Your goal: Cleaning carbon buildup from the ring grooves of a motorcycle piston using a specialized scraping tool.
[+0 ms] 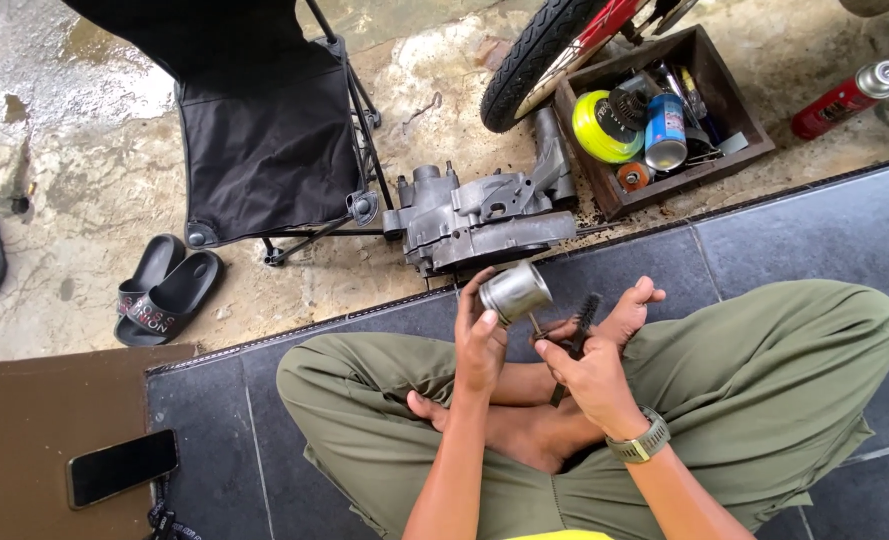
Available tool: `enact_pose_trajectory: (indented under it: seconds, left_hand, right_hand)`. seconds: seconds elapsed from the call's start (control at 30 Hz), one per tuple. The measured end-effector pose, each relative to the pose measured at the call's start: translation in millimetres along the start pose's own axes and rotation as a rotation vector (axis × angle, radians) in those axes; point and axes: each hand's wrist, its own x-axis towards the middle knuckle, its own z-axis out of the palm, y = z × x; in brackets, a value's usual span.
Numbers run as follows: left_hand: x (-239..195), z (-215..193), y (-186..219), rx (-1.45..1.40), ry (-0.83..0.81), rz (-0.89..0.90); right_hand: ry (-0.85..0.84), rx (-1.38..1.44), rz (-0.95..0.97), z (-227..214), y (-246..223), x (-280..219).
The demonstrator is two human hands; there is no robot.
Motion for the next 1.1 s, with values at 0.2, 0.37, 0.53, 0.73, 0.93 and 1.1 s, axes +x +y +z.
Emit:
enact_pose_trajectory:
  seconds: [0.2, 0.37, 0.53, 0.73, 0.93, 1.1]
  left_hand:
    - [-4.3, -2.1, 11.3, 0.045, -0.125, 0.075]
    - [-4.7, -19.4, 6.1, 0.092, -0.149, 0.067]
    - [-6.3, -9.1, 11.6, 0.071, -0.131, 0.063]
    - [-6.9, -5.1, 6.0, 0.08, -0.105, 0.053]
    - [-2.8, 1.7, -0.6, 0.102, -0.024, 0.036]
    - [6.5, 2.6, -7.7, 0.14, 0.05, 0.037]
  right_hand:
    - [-0.094, 0.11, -0.043, -7.4, 9.9, -2.6]
    - [-0.174, 0.15, -0.077, -4.6, -14.9, -6.1]
    - [-0.239, 0.117, -0.132, -7.3, -21.1, -7.8]
    - [-0.221, 0.105, -0.185, -13.1, -25.6, -7.3]
    - [-0.113, 0.139, -0.216, -34.0, -38.0, -7.9]
    - [-0.011, -0.11, -0.18, -100.0, -43.3, 14.3]
